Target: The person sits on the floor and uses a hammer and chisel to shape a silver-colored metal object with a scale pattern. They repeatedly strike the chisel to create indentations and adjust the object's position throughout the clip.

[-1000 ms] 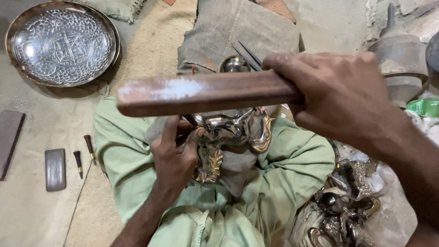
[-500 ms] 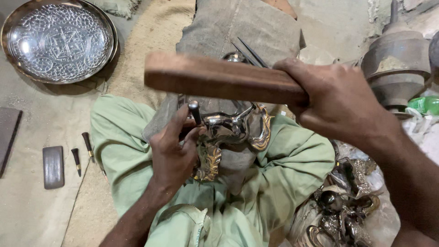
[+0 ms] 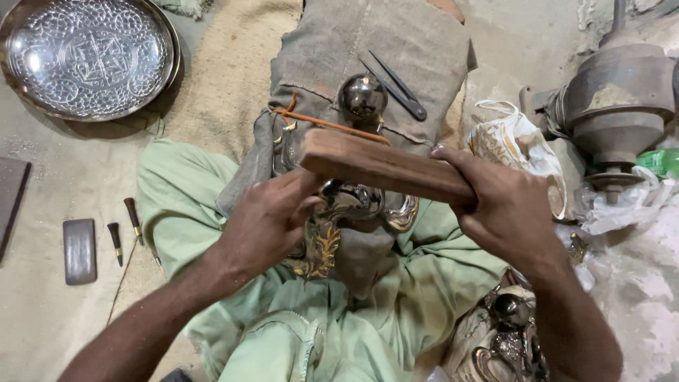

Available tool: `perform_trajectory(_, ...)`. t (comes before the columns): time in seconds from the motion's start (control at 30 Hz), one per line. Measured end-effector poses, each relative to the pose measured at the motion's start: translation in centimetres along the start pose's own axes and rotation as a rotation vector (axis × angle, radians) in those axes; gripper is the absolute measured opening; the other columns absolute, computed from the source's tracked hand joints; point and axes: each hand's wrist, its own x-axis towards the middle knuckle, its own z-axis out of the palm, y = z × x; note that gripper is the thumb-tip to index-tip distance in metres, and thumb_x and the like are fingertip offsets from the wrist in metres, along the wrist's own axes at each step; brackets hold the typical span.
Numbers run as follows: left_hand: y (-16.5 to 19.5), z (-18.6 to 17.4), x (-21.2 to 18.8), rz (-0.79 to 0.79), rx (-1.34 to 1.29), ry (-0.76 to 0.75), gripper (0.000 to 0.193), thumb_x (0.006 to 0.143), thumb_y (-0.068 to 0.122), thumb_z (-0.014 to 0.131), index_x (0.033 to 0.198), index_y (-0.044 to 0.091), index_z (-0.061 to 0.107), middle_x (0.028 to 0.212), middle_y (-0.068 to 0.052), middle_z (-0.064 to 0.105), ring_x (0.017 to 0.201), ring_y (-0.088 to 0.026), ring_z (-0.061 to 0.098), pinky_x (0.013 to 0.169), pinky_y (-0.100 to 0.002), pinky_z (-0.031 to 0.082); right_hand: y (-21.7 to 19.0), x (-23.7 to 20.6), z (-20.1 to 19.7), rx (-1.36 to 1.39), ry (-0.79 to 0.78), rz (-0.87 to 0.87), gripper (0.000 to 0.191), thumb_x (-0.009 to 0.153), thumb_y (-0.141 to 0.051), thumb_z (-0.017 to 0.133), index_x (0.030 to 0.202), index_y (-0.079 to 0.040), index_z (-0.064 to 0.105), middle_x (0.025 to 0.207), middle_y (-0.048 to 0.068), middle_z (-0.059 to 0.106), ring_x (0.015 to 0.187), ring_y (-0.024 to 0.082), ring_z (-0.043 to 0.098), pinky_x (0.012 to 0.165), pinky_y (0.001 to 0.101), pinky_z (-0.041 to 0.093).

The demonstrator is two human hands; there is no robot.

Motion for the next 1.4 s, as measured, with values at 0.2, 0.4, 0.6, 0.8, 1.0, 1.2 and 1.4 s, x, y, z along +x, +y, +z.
perform_trajectory(0.2,0.3,-2.1,2.1,0.208,-0.003,-0.213,0.077,0.070,-0.013,0.060,0.140,0.019,0.057,0.108,-0.014,0.073,0.087,-0.031,0.076,0.075,-0.044,0.063,1.6,-5.3,5.8,0.132,0.174,0.102,0.063,0.077,-0.008,0.080,0.136,-0.012,0.059,0.098,0.019,0.074,0.086,0.033,0.076,0.073,0.0418,0.059)
perform_trajectory(0.4,1.4,-2.7,4.2,0.231,0.053,-0.430,0.075,0.075,-0.015,0.055,0.138,0.026,0.059,0.116,-0.008,0.076,0.075,-0.028,0.077,0.069,-0.044,0.062,1.9,-11.4,12.2,0.252,0.313,0.331,0.060,0.078,-0.007,0.081,0.133,-0.013,0.057,0.097,0.019,0.075,0.085,0.033,0.076,0.072,0.0393,0.060)
perform_trajectory(0.6,2.0,-3.6,5.4,0.350,0.129,-0.571,0.070,0.068,-0.011,0.058,0.131,0.019,0.062,0.114,-0.010,0.075,0.082,-0.035,0.075,0.067,-0.051,0.057,2.2,-14.9,16.4,0.266,0.405,0.408,0.058,0.080,-0.008,0.081,0.132,-0.003,0.057,0.098,0.017,0.074,0.085,0.027,0.073,0.071,0.0370,0.059)
perform_trajectory(0.8,1.9,-3.4,6.4,0.611,0.009,-0.538,0.060,0.073,-0.008,0.059,0.129,0.015,0.065,0.105,-0.018,0.076,0.086,-0.034,0.076,0.067,-0.051,0.058,1.2,-15.5,19.2,0.335,0.534,0.349,0.052,0.082,-0.004,0.075,0.130,-0.001,0.055,0.105,0.019,0.073,0.090,0.029,0.075,0.076,0.0372,0.060)
perform_trajectory(1.0,2.5,-3.4,6.9,0.479,0.202,-0.728,0.064,0.081,-0.006,0.055,0.136,0.025,0.062,0.089,-0.017,0.075,0.076,-0.033,0.075,0.065,-0.052,0.056,0.5,-15.0,19.6,0.259,0.586,0.179,0.056,0.082,-0.002,0.071,0.134,-0.007,0.051,0.110,0.019,0.072,0.095,0.034,0.074,0.085,0.0423,0.058)
perform_trajectory(1.2,2.4,-4.1,8.1,0.572,-0.025,-0.574,0.051,0.083,-0.002,0.062,0.131,0.017,0.064,0.095,-0.012,0.077,0.078,-0.023,0.073,0.059,-0.042,0.059,0.1,-14.3,18.9,0.312,0.500,0.469,0.060,0.086,-0.010,0.075,0.141,-0.008,0.051,0.104,0.019,0.073,0.087,0.030,0.075,0.076,0.0402,0.058)
perform_trajectory(1.4,2.5,-4.5,10.0,0.317,0.034,-0.762,0.049,0.087,0.009,0.066,0.134,0.023,0.064,0.088,-0.005,0.077,0.070,-0.020,0.071,0.060,-0.044,0.054,0.6,-13.6,18.3,0.324,0.369,0.651,0.063,0.083,-0.010,0.076,0.141,-0.013,0.053,0.096,0.019,0.076,0.081,0.028,0.077,0.069,0.0402,0.058)
